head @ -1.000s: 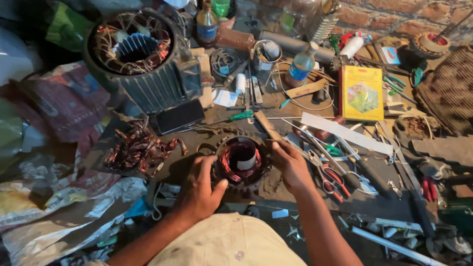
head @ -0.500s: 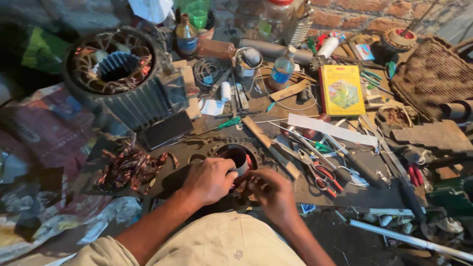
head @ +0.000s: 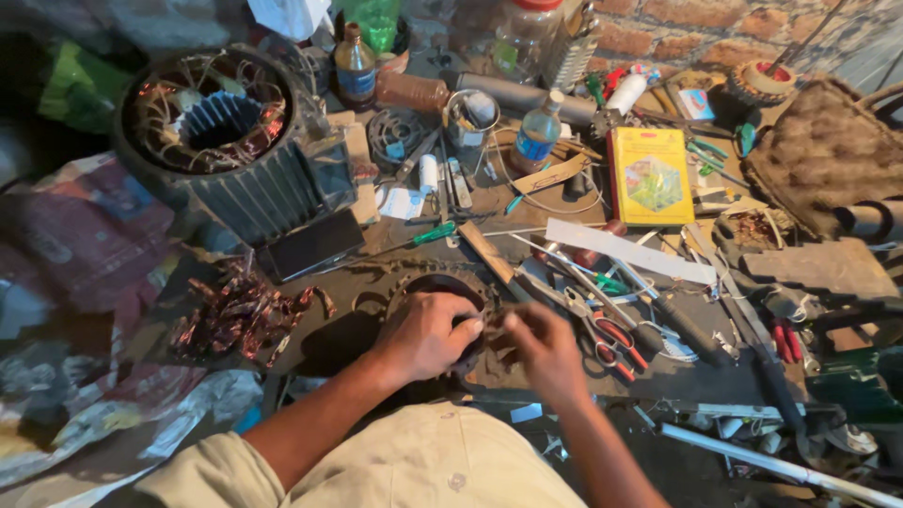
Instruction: The person strips old copper windings from an electric motor stator on a cluttered workbench, pulling wire out by hand, cutting with scissors, prying with a screwdriver, and fitting a cardboard sleeve inside the stator housing.
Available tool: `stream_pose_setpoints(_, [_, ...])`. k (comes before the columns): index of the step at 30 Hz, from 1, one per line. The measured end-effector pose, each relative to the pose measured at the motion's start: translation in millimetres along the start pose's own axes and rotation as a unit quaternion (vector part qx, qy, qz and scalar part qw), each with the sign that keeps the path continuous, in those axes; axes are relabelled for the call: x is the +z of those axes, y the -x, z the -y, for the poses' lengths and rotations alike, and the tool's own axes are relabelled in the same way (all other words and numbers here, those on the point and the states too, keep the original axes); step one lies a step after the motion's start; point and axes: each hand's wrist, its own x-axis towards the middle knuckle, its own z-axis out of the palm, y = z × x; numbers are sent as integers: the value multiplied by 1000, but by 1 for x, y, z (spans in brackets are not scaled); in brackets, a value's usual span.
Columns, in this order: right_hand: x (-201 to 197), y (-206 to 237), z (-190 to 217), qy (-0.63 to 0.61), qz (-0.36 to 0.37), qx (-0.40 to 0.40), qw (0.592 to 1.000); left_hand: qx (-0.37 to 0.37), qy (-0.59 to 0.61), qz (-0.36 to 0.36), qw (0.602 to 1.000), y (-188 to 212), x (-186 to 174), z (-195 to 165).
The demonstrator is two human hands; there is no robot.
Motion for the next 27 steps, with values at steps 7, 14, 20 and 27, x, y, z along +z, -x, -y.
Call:
stream_pose_setpoints(7, [-3, -35, 26, 196, 72, -33, 977, 14, -76, -18, 997, 11, -6, -5])
stream_pose_setpoints(14, [10, -23, 46, 298, 42, -24, 953, -49, -293, -48, 954, 7, -7, -11])
stream_pose_setpoints(20, [15, -23, 59, 300, 42, 25, 953, -198, -305, 94, 927, -20, 2, -3])
stream_pose_setpoints(27, [15, -24, 61, 331, 39, -4, 943, -135, -295, 63, 944, -19, 18, 23])
